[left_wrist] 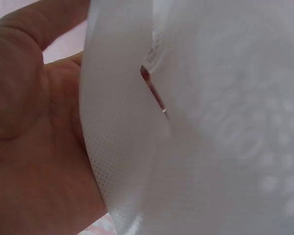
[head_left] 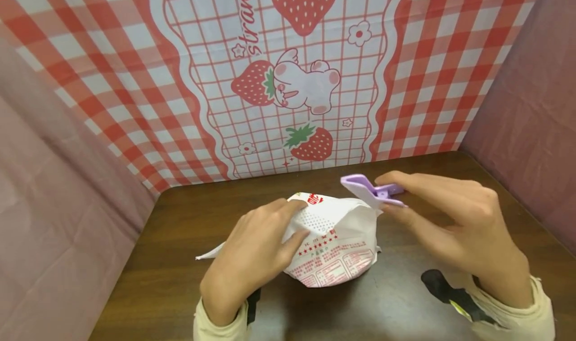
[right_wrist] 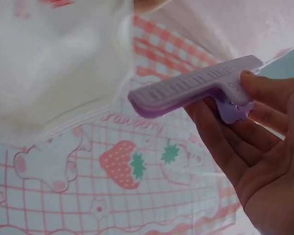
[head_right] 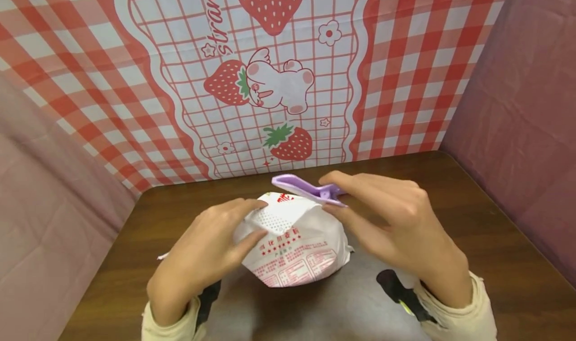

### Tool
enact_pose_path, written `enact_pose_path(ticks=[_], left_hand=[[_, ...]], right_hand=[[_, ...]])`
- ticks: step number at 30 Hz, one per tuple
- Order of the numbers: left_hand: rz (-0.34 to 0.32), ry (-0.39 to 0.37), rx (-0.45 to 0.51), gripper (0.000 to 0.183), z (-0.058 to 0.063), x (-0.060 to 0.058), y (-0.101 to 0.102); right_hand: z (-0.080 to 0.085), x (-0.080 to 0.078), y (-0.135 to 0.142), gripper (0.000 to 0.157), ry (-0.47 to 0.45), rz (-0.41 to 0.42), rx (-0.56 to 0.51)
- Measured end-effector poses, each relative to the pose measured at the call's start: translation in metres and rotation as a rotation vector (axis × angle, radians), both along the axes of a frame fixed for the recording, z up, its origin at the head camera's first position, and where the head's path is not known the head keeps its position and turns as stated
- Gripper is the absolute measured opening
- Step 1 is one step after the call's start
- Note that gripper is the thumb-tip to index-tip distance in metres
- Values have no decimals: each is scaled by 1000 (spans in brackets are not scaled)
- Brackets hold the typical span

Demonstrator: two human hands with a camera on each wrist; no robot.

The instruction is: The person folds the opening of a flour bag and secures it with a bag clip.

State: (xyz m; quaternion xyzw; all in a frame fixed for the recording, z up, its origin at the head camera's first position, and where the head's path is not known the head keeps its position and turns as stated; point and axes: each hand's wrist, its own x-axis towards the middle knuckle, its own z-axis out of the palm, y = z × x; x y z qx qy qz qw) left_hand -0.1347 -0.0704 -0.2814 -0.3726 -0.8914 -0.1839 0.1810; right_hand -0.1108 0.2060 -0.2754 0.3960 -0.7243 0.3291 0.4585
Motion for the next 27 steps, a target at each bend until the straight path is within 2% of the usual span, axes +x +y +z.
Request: enact_pose_path(ticks=[4,10,12,14,19,23,27], left_hand=[[-4,60,9,31,0,-1,3],[11,66,-6,30,0,2,7],[22,69,-8,25,0,4,11],[46,98,2,19,-1,5,16],[138,192,-21,31,-4,7,31],[169,169,-84,24,-7,6,32],[152,173,-83,18,-7,3,28]], right_hand=[[0,2,2,30,-9,55,11],[8,-1,-3,38,-63,-19,143],[8,-2,-2,39,-83,-17,174],[8,-2,-1,38,-102,-5,201],[8,-3,0,36,-124,20,232],[7,-4,0,36,-138,39,236],[4,-6,2,37,-166,62,253]])
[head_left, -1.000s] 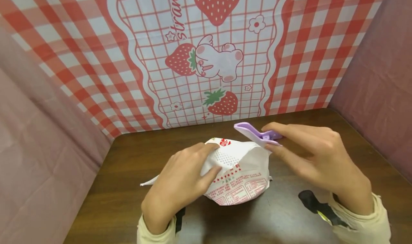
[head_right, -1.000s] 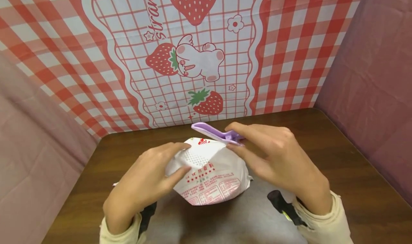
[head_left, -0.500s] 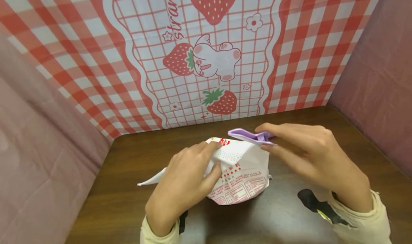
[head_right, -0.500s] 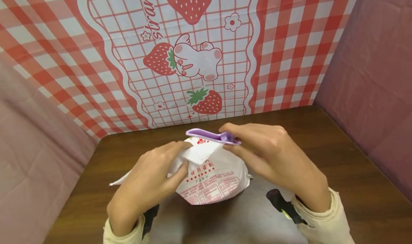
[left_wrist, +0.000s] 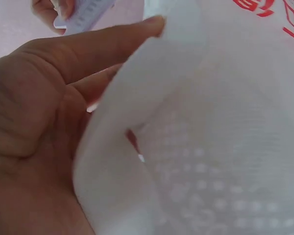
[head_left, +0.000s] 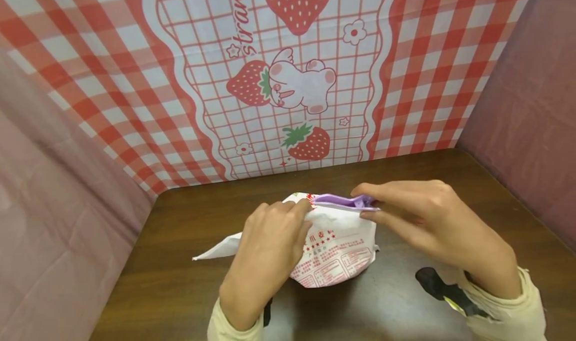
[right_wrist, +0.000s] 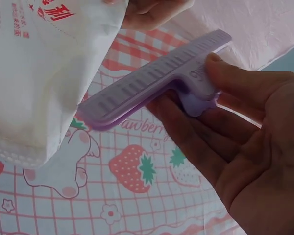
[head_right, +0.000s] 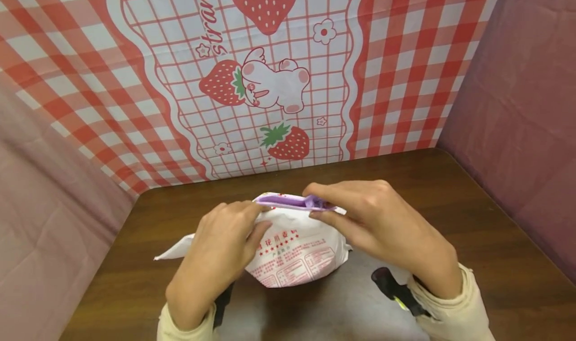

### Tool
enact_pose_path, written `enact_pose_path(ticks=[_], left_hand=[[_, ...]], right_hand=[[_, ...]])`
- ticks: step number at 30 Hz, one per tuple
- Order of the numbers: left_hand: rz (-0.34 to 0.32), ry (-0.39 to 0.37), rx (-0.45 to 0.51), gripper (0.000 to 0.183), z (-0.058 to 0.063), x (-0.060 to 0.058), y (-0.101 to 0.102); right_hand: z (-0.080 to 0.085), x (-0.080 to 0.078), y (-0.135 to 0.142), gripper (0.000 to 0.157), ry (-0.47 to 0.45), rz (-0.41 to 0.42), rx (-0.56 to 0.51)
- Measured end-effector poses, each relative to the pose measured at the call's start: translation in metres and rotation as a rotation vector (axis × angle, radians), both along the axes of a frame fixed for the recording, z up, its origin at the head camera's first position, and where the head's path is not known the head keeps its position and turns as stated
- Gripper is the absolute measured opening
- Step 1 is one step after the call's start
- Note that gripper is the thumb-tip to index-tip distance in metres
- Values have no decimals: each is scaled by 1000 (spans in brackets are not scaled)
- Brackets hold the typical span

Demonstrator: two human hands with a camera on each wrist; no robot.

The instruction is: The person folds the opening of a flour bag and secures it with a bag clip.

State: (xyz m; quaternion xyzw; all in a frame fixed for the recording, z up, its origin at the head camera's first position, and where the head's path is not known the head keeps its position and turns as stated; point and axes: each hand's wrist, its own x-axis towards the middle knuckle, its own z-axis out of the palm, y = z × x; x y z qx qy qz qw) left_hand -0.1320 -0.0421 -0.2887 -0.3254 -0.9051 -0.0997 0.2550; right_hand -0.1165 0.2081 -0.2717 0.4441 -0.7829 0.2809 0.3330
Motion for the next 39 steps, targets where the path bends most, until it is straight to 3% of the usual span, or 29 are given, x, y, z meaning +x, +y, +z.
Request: enact_pose_path(ticks=[7,14,18,23,28,33,39], left_hand=[[-77,70,35,21,1,-2,-2],[-116,88,48,11,2,-2,-2],[-145,106,55,11,3,-2,-2],[-168,131,58,13,3,-3,0],[-156,139,43,30,4,-3,1],[-155,132,40,29,3,-3,1],[-165,115,50,19,2,-5,-1]], right_hand=[[-3,0,3,40,-35,-2,21],[-3,-1,4,38,41,-23,15],[-3,-2,4,38,40,-13,10],[-3,-4,4,38,-2,4,19],[-3,-5,4,39,-85,10,30],[-5,-7,4,28,-144,-3,53],[-6,-9,2,28,-176,-19,77]])
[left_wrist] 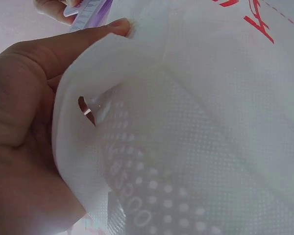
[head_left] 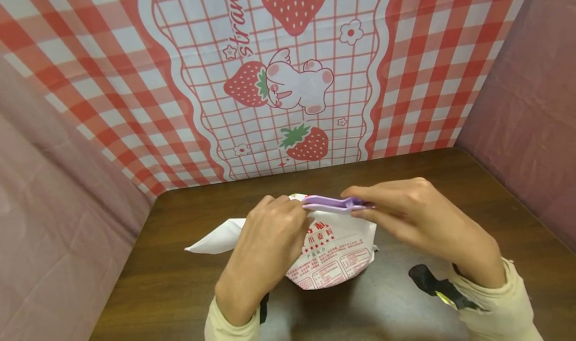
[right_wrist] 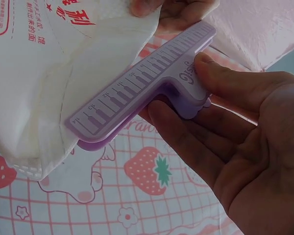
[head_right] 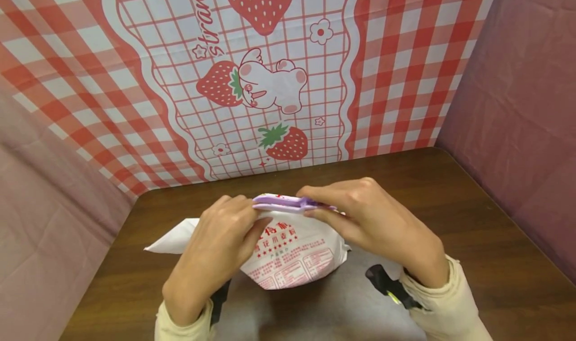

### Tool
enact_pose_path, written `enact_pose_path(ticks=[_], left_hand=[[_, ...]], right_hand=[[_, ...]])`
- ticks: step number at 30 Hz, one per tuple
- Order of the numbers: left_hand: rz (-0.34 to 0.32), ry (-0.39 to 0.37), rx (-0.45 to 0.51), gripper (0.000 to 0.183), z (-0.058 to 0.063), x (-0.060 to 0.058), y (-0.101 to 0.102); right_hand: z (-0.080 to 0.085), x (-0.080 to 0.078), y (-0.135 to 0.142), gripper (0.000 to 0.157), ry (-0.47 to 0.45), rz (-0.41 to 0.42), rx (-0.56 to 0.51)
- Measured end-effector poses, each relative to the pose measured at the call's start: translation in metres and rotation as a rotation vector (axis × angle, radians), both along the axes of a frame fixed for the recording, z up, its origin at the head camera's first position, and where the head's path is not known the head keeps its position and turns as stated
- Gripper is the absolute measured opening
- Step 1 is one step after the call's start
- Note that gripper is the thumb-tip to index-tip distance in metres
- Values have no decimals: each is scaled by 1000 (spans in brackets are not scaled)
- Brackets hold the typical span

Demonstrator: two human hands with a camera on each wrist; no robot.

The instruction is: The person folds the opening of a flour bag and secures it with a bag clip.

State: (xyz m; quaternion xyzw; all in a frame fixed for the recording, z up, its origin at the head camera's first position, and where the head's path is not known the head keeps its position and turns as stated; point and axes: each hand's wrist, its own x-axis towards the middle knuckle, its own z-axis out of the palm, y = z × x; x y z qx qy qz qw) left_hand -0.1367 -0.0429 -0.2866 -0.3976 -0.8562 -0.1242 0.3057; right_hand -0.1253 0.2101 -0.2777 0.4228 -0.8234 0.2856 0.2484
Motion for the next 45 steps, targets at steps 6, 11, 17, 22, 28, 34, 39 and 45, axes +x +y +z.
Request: enact_pose_path(ticks=[6,11,17,22,28,34,39,45], left_hand=[[1,-16,1,17,-1,0,-2],[68,-36,-71,16,-3,3,2],[111,-92,-137,23,-5,4,2],[102,-144,-136,27,-5,4,-1],[109,-166,-143,43,-4,7,-4],[122,-187,-156,47,-4,10,-5],[139,-187,-162,38,-4,9,-4],[149,-175,-152,30,-5,7,-3]], right_hand=[[0,-1,-2,26,7,2,1],[0,-2,-5,33,44,1,-10],[-3,-4,-6,42,59,-18,-3],[-4,-5,-7,38,54,-21,-5],[-2,-5,-7,34,55,-21,-29],[-1,-4,-6,34,61,-24,-60],[-1,-4,-4,29,49,-62,-56],[1,-3,-2,41,102,-90,-96]])
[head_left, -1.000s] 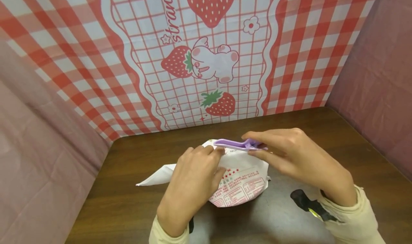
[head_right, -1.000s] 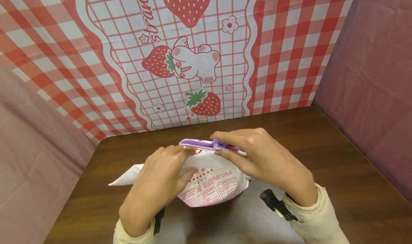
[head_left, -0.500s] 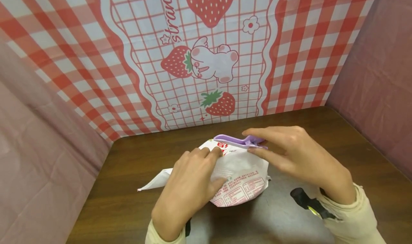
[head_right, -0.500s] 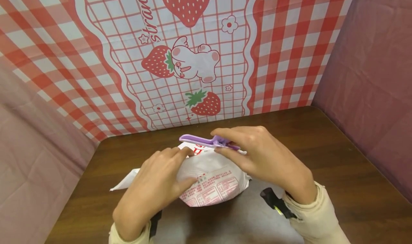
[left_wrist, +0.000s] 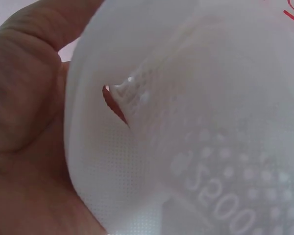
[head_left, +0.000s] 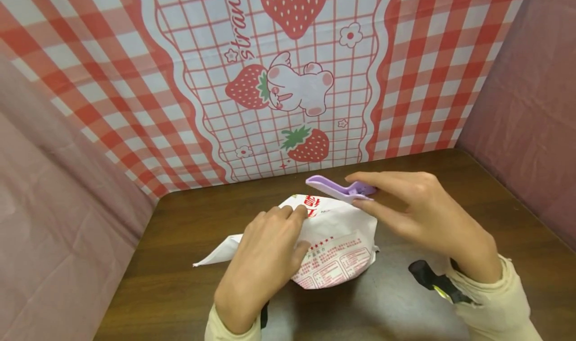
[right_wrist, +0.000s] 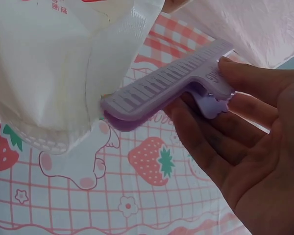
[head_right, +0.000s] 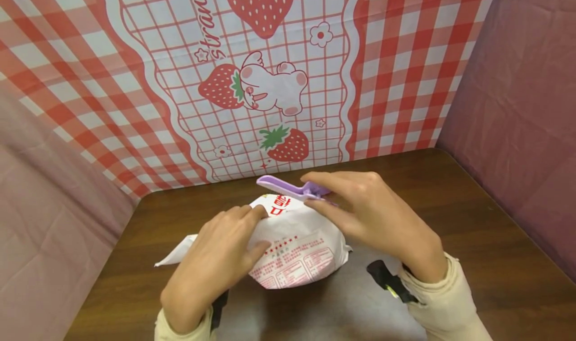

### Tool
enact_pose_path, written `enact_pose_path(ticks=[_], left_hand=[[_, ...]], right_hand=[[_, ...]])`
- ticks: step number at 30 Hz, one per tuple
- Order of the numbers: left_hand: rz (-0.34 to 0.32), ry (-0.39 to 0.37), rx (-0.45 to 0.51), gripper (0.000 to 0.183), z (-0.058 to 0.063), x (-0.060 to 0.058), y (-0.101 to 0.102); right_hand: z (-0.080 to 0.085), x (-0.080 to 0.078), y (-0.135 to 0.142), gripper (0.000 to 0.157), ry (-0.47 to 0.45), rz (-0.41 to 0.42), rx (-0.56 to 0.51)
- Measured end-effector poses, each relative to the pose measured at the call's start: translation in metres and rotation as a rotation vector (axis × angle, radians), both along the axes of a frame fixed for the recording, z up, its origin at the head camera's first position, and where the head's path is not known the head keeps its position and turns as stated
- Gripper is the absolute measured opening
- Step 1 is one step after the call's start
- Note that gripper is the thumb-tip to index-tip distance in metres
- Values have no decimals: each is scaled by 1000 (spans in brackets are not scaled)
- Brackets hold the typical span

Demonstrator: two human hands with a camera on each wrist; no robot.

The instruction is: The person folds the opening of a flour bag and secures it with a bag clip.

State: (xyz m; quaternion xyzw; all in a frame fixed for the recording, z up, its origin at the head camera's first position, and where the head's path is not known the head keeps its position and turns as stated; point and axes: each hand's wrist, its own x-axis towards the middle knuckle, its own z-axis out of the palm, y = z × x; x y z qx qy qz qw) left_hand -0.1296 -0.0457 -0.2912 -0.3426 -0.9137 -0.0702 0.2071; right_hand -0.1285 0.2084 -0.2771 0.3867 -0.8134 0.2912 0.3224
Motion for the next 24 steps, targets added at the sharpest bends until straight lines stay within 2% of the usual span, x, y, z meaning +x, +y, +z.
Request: enact_pose_path(ticks=[5,11,13,20,24], left_hand=[[-3,-5,11,21,0,-1,0],[-23,-8,47,16,1,-4,0],[-44,7,65,16,1,-6,0],[-154,50,165,22,2,-13,-4],[-217,76,223,14,3,-19,-6]], right_hand=[[2,0,1,42,87,18,-39],[2,0,3,45,15,13,-28],[1,1,5,45,1,18,-25],[1,-1,13,37,70,89,-39],[-1,-3,15,36,58,141,-39]])
